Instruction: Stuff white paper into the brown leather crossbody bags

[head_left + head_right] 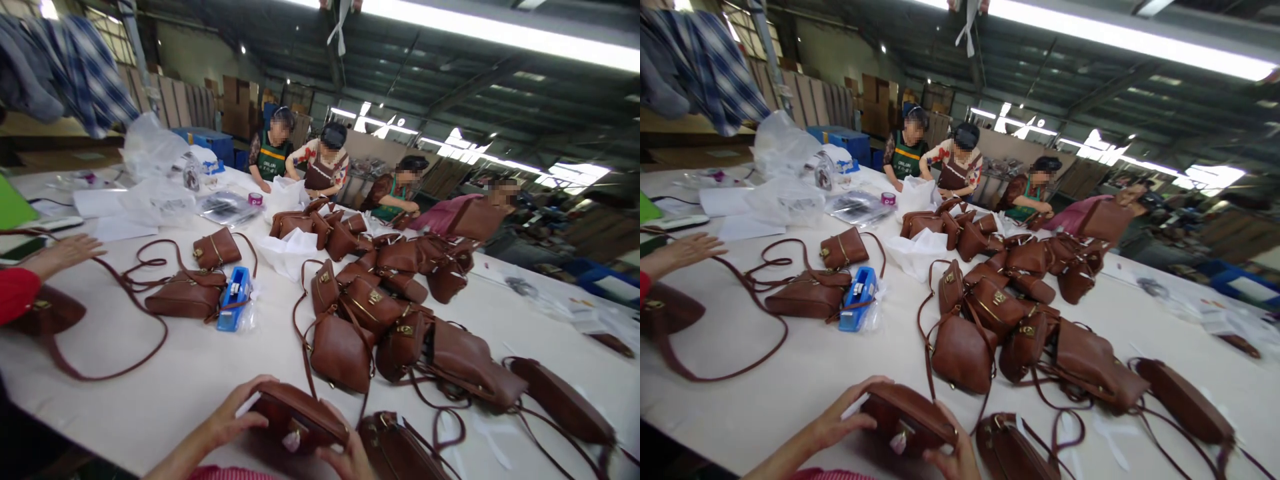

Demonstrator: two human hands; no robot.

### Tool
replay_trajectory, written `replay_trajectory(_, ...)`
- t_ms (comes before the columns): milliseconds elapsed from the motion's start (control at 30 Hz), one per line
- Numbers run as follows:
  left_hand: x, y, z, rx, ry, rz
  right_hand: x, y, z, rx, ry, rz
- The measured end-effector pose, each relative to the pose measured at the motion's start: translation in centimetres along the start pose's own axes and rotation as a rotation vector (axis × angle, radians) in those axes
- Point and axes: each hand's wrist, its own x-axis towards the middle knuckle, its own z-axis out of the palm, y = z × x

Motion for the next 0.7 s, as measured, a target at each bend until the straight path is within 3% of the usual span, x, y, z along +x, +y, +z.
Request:
replay_trajectory(133,-0.4,0.5,-2.4,0.081,0.085,0.022,1.3,-2.2,1.2,-0.041,0.011,-0.05)
replay_trajectory(300,-0.3,-1.6,-3.6,0.015,0.217,-0.052,3.7,-0.5,2.6,-0.279,0.042,-0.06)
replay_trajectory(367,-0.2,-1.8,-3.7,-0.047,0.273,-0.123,4.4,-1.2,2.6,-0.333,0.026,-0.066)
replay_trajectory(567,-0.7,0.7,-5.8,-0.196,0.272,-0.264,5.0,-6.7,3.6,-0.318,-0.146,-0.034)
replay_trajectory(700,-1.4,1.3,-7.3,-0.186,0.31,-0.341,4.7,-6.6,5.1,-0.23,-0.163,-0.053)
